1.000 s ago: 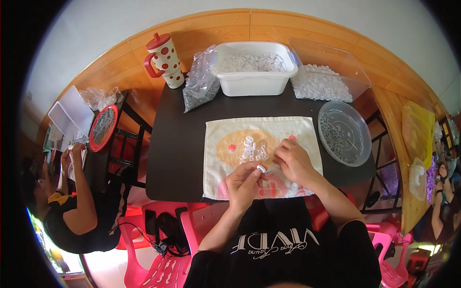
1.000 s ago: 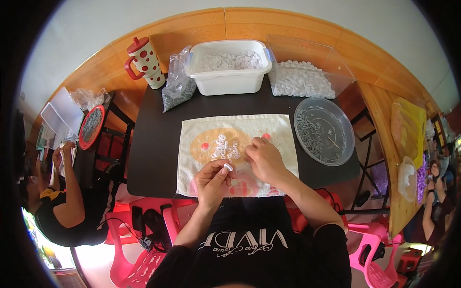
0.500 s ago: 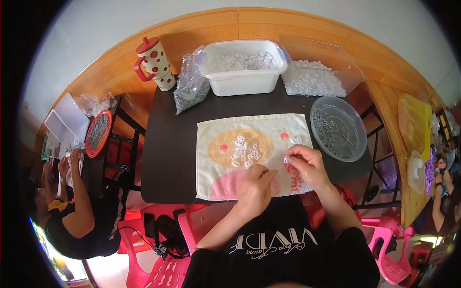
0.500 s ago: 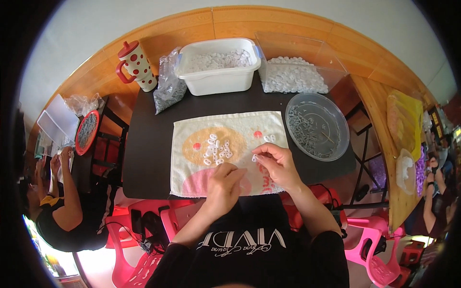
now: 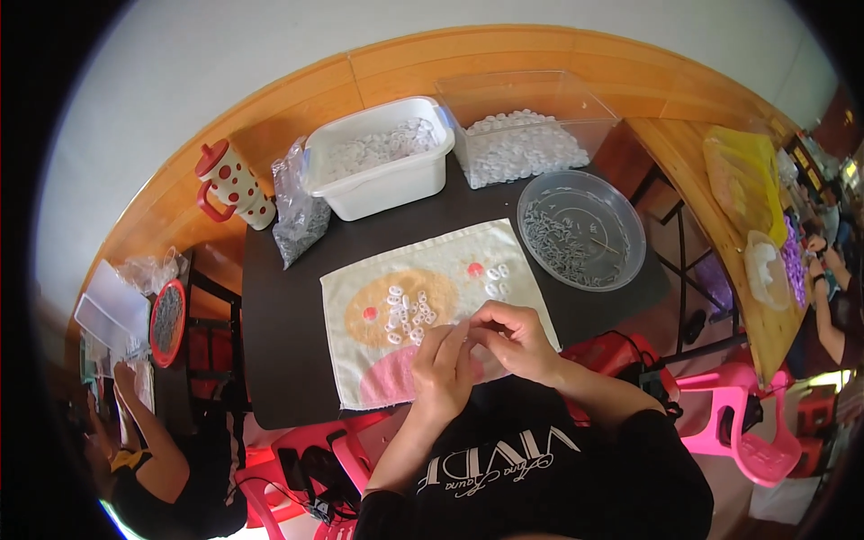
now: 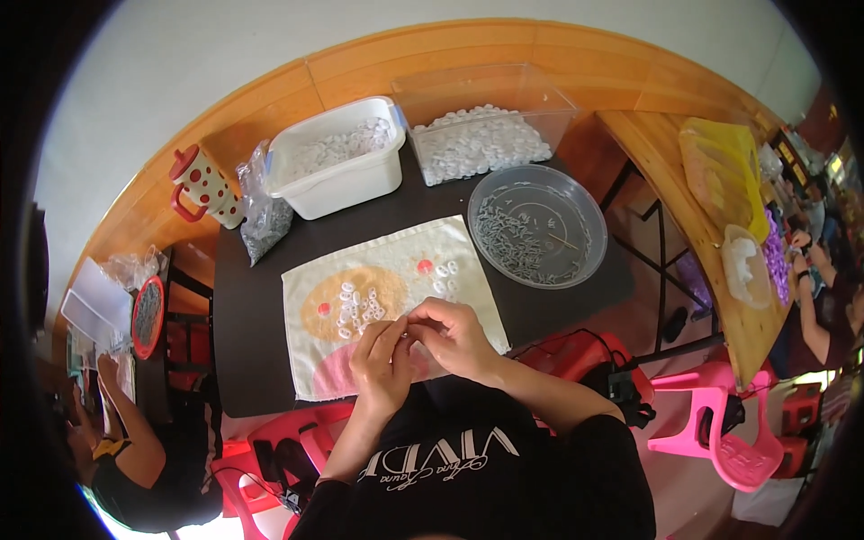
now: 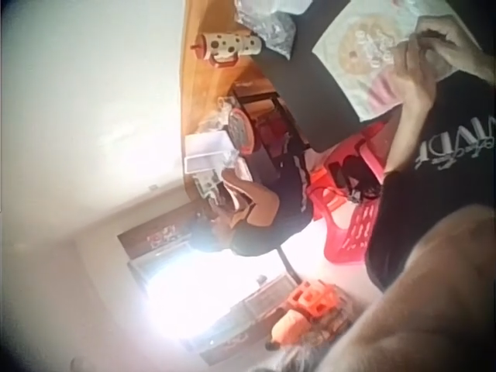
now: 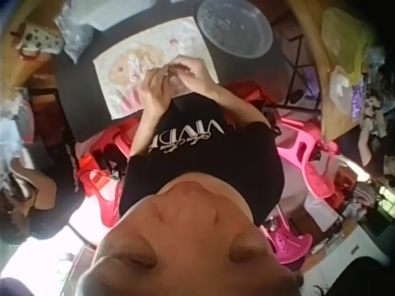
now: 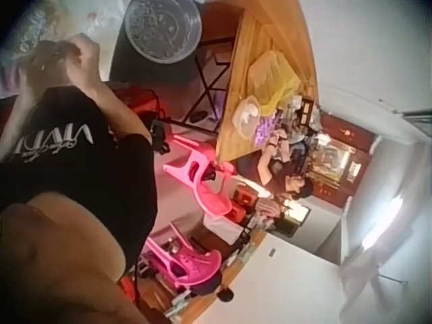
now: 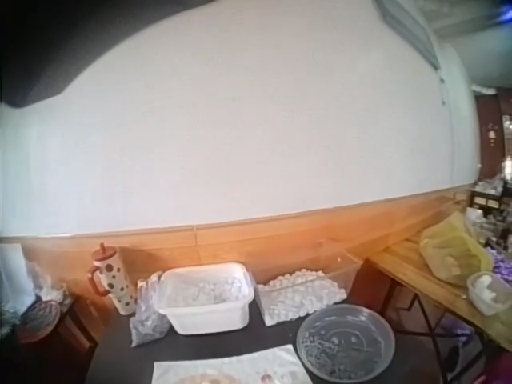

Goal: Assembling small white plastic parts using a thin pin or needle at a workspace.

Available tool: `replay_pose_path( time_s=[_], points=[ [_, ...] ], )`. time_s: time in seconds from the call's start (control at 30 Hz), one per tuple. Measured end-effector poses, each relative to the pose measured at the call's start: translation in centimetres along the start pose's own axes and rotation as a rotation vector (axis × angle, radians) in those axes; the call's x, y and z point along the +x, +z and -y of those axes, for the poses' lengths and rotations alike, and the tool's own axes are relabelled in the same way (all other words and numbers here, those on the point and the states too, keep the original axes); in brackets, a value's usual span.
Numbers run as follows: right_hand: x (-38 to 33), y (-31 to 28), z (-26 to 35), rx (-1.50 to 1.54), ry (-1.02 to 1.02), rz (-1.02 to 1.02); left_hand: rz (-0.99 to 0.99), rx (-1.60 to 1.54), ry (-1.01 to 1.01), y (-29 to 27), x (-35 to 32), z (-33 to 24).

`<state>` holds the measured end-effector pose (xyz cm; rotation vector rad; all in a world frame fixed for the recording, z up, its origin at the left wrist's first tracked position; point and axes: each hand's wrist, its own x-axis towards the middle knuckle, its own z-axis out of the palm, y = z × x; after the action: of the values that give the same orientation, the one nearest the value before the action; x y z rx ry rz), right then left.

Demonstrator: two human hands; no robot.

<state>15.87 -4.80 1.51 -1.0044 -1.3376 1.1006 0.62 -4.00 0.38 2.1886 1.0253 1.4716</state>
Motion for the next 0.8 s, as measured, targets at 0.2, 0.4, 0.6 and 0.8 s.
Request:
replay_pose_path(
  time_s=[0.2, 0.4, 0.6, 0.8],
  points=[
    [3.0, -8.5, 1.9, -0.558, -0.317, -0.117, 0.044, -0.245, -0.238, 0.5, -1.5, 1.0],
    [5.9, -21.1, 0.4, -1.301, -0.269, -0.215, -0.066, -0.546, -0.461, 0.9, -2.2, 0.9],
    [7.2, -20.8, -0.8, -1.236, -0.261, -0.054, -0.103, -0.654, -0.46, 0.8, -2.5, 1.4],
    [8.0, -19.7, -1.1, -1.553, -0.211, 0.158, -0.079, -0.751, -0.537, 0.7, -2.6, 1.6]
  ],
)
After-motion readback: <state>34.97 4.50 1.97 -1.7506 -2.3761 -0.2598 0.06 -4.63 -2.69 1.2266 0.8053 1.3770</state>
